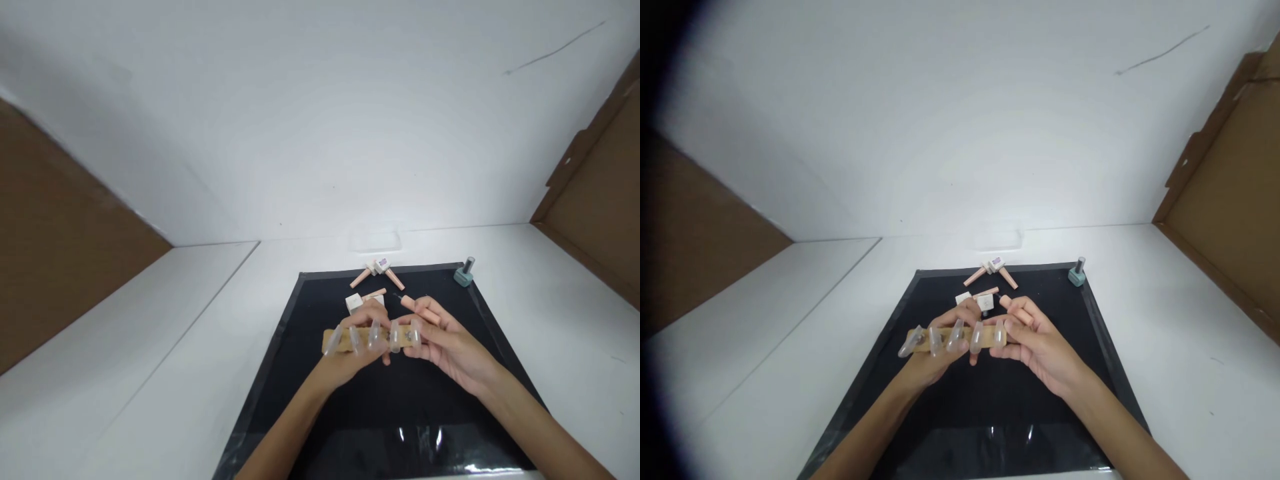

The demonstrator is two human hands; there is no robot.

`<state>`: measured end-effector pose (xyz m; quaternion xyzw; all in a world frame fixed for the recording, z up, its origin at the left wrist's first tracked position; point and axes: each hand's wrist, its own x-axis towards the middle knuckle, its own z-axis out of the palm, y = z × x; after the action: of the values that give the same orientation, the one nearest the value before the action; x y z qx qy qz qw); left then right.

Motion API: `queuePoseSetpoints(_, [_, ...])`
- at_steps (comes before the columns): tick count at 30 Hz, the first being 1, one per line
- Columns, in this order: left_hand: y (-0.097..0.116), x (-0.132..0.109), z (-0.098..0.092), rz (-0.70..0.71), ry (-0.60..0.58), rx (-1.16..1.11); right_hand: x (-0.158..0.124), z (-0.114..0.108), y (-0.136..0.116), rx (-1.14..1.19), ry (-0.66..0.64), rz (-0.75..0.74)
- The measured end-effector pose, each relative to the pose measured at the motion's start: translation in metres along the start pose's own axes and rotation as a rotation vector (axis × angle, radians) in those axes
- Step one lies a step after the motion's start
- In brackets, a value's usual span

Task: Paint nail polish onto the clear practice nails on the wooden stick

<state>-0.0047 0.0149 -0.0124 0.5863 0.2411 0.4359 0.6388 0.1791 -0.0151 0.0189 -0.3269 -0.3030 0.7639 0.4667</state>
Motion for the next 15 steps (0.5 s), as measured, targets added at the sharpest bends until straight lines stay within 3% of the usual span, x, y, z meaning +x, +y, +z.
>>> queuePoseSetpoints(7, [0.011, 0.001, 0.008, -0.081, -0.021, 0.029, -0.003, 0.005, 0.0, -0.078, 0.047, -0.035])
queuePoseSetpoints(11, [0.006, 0.0, 0.009, -0.088, 0.002, 0.013, -0.001, 0.003, 0.003, -0.16, 0.021, -0.053])
queuePoseSetpoints(15, [-0.001, -0.002, 0.007, -0.061, 0.038, -0.046, 0.0, -0.008, 0.0, -0.356, 0.158, -0.313])
